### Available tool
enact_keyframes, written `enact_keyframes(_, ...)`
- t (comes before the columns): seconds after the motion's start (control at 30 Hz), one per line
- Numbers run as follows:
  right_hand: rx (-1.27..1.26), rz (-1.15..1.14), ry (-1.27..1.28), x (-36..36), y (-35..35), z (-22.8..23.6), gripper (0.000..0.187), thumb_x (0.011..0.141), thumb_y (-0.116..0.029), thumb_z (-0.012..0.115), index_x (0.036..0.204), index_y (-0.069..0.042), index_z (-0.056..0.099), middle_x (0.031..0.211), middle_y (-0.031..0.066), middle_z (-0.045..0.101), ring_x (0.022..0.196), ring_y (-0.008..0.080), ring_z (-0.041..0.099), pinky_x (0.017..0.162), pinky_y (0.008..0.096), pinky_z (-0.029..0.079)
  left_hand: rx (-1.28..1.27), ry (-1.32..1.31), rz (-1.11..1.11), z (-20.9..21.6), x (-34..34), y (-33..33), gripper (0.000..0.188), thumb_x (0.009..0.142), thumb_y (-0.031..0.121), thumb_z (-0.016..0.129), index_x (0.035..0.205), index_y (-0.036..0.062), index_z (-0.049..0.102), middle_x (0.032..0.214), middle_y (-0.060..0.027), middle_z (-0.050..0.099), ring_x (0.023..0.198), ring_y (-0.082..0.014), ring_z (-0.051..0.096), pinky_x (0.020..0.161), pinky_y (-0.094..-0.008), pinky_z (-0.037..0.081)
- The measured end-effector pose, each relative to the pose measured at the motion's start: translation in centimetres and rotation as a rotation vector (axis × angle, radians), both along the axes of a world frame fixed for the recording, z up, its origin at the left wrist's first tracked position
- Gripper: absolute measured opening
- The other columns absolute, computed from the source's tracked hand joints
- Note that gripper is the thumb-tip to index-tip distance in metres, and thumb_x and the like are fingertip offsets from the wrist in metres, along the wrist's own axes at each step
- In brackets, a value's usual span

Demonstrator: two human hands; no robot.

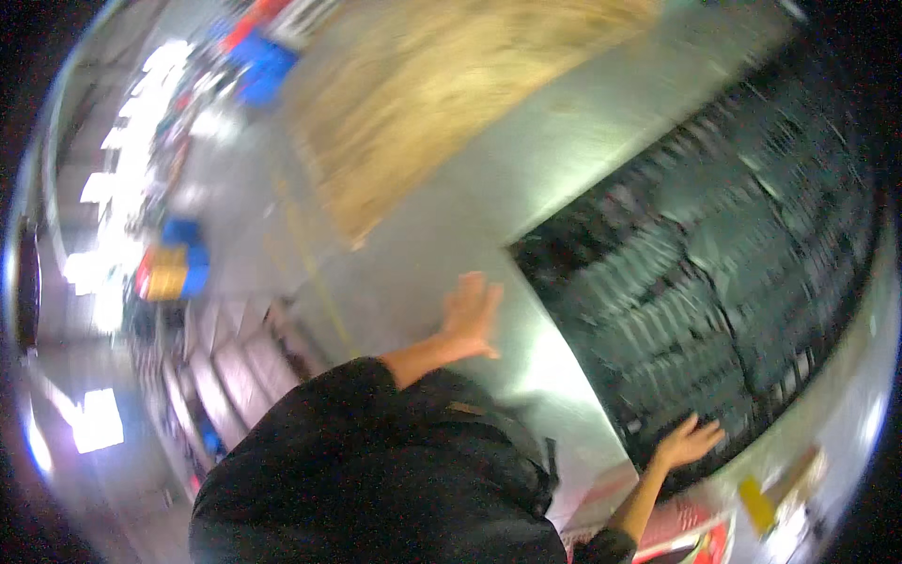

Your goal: The person retrieves shoe soles from a shelving rack and places them onto a conveyor grate by hand.

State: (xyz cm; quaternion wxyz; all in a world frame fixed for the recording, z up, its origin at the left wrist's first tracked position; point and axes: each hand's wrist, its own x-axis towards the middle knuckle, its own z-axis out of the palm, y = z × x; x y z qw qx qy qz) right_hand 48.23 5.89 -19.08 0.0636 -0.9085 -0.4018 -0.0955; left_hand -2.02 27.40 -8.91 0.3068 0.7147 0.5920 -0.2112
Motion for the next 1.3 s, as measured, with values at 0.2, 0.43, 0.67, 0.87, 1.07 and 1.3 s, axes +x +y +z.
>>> enact_keyframes(0.2,0.042,0.830,0.472,-19.5,5.8,1.6,0.069,0.106,-0.042,0.053,0.153,0.005,0.038,0.163,0.0308,0.026,0.150,0.0488,0.027,0.121,0.0589,0.026,0.051,-0.071,0.119,-3.1,1.2,0.0,0.154,0.047,0.040,0.102,0.164,0.0086,0.008,0.167,-0.0329,-0.004,0.155,-0.0510,-0.006,0.117,-0.0743,0.014)
enact_keyframes(0.43,-0.383,1.056,0.345,-32.1,5.3,3.3,0.108,0.078,-0.053,0.081,0.156,0.004,0.032,0.163,0.0354,0.019,0.152,0.0526,0.018,0.123,0.0587,0.023,0.347,-0.075,0.203,-8.0,2.2,-0.7,0.137,0.049,0.041,0.095,0.162,0.0115,0.024,0.169,-0.0267,0.006,0.157,-0.0469,0.000,0.117,-0.0742,0.014)
enact_keyframes(0.67,-0.723,1.056,0.260,-31.3,8.4,4.1,0.136,0.063,-0.047,0.094,0.159,0.008,0.014,0.163,0.0400,0.010,0.152,0.0540,0.012,0.125,0.0537,0.023,0.673,-0.284,0.142,-11.1,-1.4,-7.1,0.106,0.069,0.057,0.080,0.152,0.0023,0.044,0.168,-0.0233,0.021,0.157,-0.0409,0.011,0.123,-0.0601,0.007)
enact_keyframes(0.87,-0.928,0.904,0.184,-32.2,8.6,5.2,0.129,0.071,-0.047,0.088,0.158,0.011,0.013,0.163,0.0402,0.007,0.153,0.0530,0.008,0.126,0.0524,0.020,0.676,-0.532,0.126,-9.6,-8.9,-19.1,0.074,0.082,0.038,0.078,0.142,0.0025,0.053,0.162,-0.0191,0.034,0.154,-0.0326,0.024,0.122,-0.0505,0.022)
enact_keyframes(1.07,-0.964,0.914,0.018,-28.4,10.9,-1.0,0.118,0.067,-0.058,0.086,0.150,0.006,0.034,0.158,0.0406,0.015,0.139,0.0576,0.032,0.115,0.0567,0.036,0.078,-0.451,0.771,-7.4,-16.3,-36.5,0.045,0.088,0.036,0.067,0.116,0.0013,0.066,0.106,-0.0248,0.072,0.102,-0.0436,0.069,0.088,-0.0559,0.053)
enact_keyframes(1.3,-0.899,1.463,-0.184,-33.1,11.8,1.0,0.060,0.083,-0.065,0.061,0.111,-0.014,0.078,0.117,0.0131,0.074,0.111,0.0422,0.064,0.101,0.0654,0.041,0.120,-0.229,0.736,-4.2,-14.7,-66.8,0.048,0.097,0.044,0.058,0.128,0.0082,0.061,0.111,-0.0255,0.070,0.109,-0.0461,0.064,0.089,-0.0566,0.052)
